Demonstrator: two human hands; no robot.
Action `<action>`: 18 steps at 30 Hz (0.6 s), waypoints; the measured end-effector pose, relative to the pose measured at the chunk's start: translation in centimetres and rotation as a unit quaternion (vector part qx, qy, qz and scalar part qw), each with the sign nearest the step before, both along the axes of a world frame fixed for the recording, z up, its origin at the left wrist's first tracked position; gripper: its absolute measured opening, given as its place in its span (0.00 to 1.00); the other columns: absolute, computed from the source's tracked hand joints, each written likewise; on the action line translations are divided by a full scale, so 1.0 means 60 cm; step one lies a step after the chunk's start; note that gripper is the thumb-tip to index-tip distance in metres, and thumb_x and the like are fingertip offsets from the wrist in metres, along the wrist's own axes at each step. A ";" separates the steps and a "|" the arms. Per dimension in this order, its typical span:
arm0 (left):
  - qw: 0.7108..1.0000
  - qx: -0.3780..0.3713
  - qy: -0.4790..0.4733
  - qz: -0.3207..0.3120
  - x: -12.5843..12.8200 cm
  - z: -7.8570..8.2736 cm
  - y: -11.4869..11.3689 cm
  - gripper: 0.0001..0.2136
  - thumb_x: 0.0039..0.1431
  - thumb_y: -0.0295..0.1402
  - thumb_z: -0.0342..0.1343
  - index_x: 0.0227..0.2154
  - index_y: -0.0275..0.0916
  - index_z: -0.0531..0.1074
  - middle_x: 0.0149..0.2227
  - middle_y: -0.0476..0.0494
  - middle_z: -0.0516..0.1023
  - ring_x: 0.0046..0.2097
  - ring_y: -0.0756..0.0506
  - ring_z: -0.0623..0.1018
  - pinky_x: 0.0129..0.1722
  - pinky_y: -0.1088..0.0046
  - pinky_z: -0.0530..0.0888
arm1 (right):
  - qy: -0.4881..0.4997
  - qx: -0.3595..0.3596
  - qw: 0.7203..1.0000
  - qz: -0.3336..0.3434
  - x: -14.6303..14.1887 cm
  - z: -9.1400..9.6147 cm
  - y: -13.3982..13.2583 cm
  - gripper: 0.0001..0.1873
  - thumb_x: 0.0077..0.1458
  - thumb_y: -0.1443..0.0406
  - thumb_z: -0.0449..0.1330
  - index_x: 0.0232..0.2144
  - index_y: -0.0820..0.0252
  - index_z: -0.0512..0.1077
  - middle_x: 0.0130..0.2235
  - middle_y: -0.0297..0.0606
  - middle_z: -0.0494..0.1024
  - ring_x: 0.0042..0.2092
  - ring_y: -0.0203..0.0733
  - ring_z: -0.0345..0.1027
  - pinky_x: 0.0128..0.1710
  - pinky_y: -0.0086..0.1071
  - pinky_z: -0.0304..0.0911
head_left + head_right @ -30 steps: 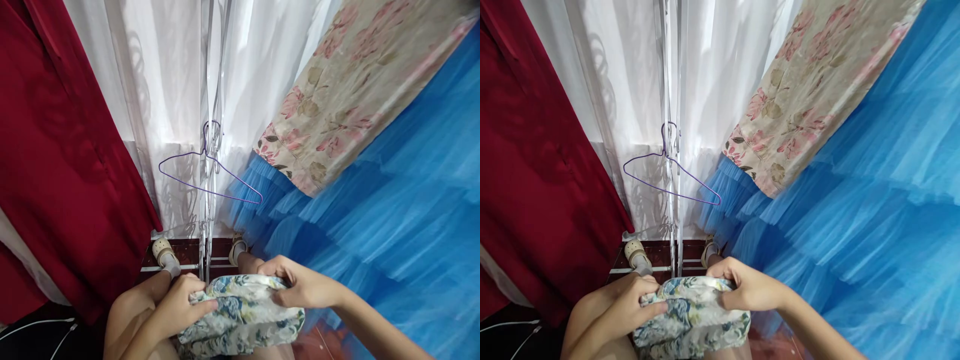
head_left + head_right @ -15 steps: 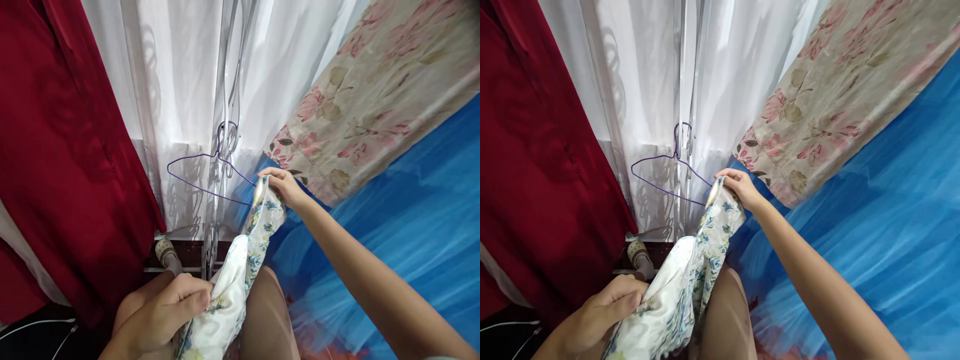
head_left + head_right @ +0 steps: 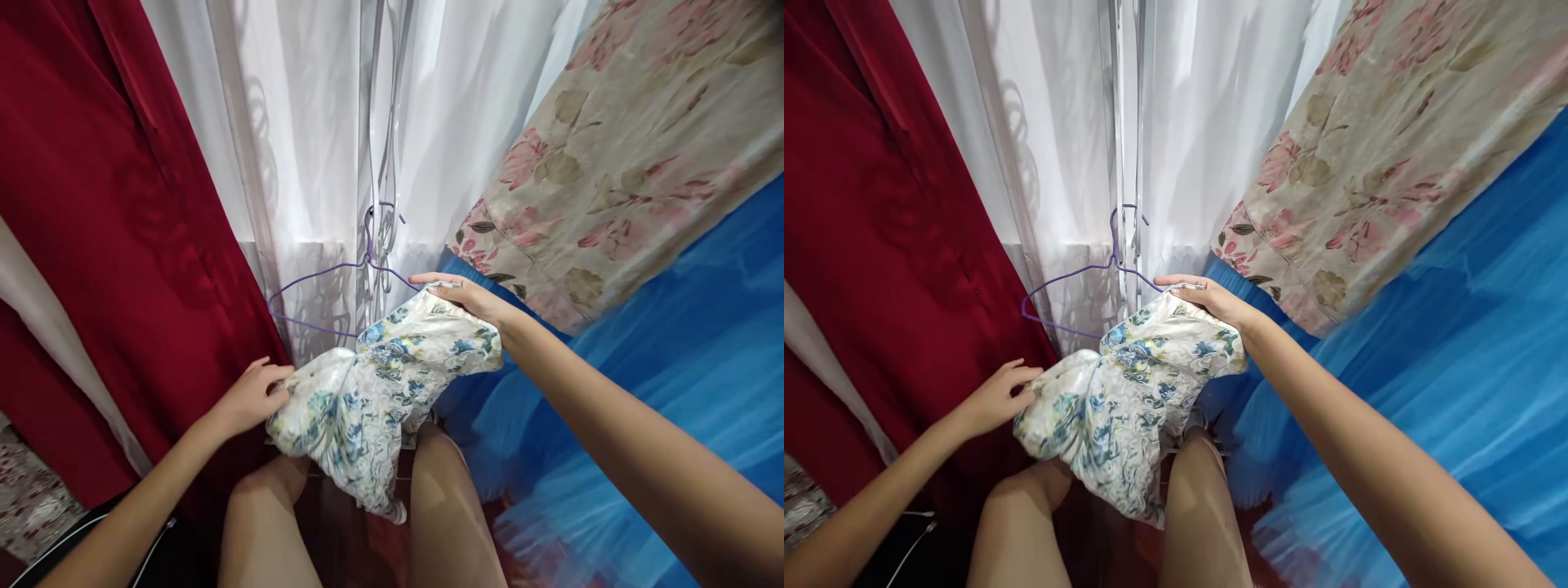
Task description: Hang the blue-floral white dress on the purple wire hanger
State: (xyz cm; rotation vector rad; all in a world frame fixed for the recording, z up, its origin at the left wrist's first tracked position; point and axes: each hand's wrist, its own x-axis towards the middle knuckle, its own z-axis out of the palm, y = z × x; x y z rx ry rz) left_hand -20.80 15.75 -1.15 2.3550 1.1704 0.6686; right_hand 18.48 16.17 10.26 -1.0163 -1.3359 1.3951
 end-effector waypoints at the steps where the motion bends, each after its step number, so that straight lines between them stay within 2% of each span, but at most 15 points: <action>1: 0.998 0.032 0.061 0.006 -0.013 0.004 0.028 0.05 0.52 0.32 0.53 0.29 0.42 0.73 0.30 0.50 0.76 0.39 0.43 0.74 0.63 0.48 0.52 | -0.005 -0.005 1.000 0.014 0.004 0.007 -0.002 0.23 0.49 0.64 0.68 0.50 0.56 0.76 0.32 0.35 0.83 0.30 0.38 0.75 0.32 0.29 0.69; 3: 0.985 0.088 0.143 0.027 -0.033 0.021 0.077 0.08 0.53 0.36 0.54 0.36 0.44 0.74 0.38 0.48 0.78 0.45 0.39 0.75 0.63 0.42 0.47 | -0.022 -0.010 0.999 0.026 0.009 0.016 -0.003 0.22 0.49 0.64 0.68 0.48 0.56 0.77 0.36 0.37 0.84 0.33 0.39 0.77 0.34 0.29 0.71; 5: 0.974 0.132 0.177 0.056 -0.045 0.048 0.112 0.13 0.56 0.42 0.55 0.43 0.45 0.73 0.45 0.44 0.78 0.50 0.36 0.73 0.61 0.43 0.53 | -0.036 -0.008 0.999 0.020 0.012 0.020 -0.001 0.19 0.50 0.64 0.68 0.46 0.55 0.78 0.39 0.38 0.84 0.35 0.41 0.77 0.35 0.29 0.72; 8: 0.965 0.191 0.156 0.095 -0.050 0.092 0.137 0.16 0.61 0.46 0.50 0.47 0.44 0.70 0.52 0.40 0.74 0.55 0.34 0.71 0.56 0.51 0.63 | -0.047 0.001 0.999 0.024 0.017 0.023 0.002 0.18 0.51 0.63 0.67 0.46 0.55 0.79 0.40 0.37 0.84 0.37 0.42 0.78 0.35 0.30 0.72; 10: 0.960 0.237 0.100 0.112 -0.044 0.115 0.139 0.14 0.63 0.43 0.48 0.47 0.44 0.69 0.54 0.40 0.72 0.58 0.35 0.68 0.57 0.55 0.63 | -0.055 0.007 0.998 0.029 0.022 0.024 0.002 0.18 0.50 0.63 0.68 0.46 0.55 0.79 0.41 0.38 0.84 0.38 0.44 0.78 0.36 0.30 0.73; 12: 0.960 0.258 0.023 0.106 -0.028 0.131 0.131 0.11 0.62 0.39 0.49 0.44 0.43 0.68 0.52 0.41 0.73 0.57 0.38 0.69 0.57 0.59 0.64 | -0.060 0.008 0.998 0.026 0.024 0.024 0.001 0.18 0.51 0.63 0.67 0.46 0.55 0.78 0.42 0.39 0.83 0.39 0.45 0.78 0.36 0.31 0.73; 15: 0.967 0.220 -0.113 0.060 0.012 0.144 0.109 0.07 0.59 0.36 0.52 0.38 0.41 0.66 0.44 0.44 0.75 0.48 0.42 0.74 0.49 0.66 0.69 | -0.058 -0.001 0.998 0.015 0.020 0.020 -0.005 0.18 0.52 0.62 0.66 0.47 0.55 0.78 0.42 0.41 0.83 0.38 0.47 0.78 0.35 0.34 0.74; 18: 0.948 0.204 -0.242 0.031 0.054 0.157 0.093 0.06 0.55 0.34 0.56 0.32 0.40 0.64 0.38 0.46 0.75 0.42 0.45 0.75 0.42 0.71 0.70 | -0.038 -0.003 0.999 0.009 0.005 0.011 -0.016 0.17 0.54 0.63 0.64 0.47 0.54 0.76 0.41 0.41 0.83 0.38 0.47 0.78 0.36 0.35 0.75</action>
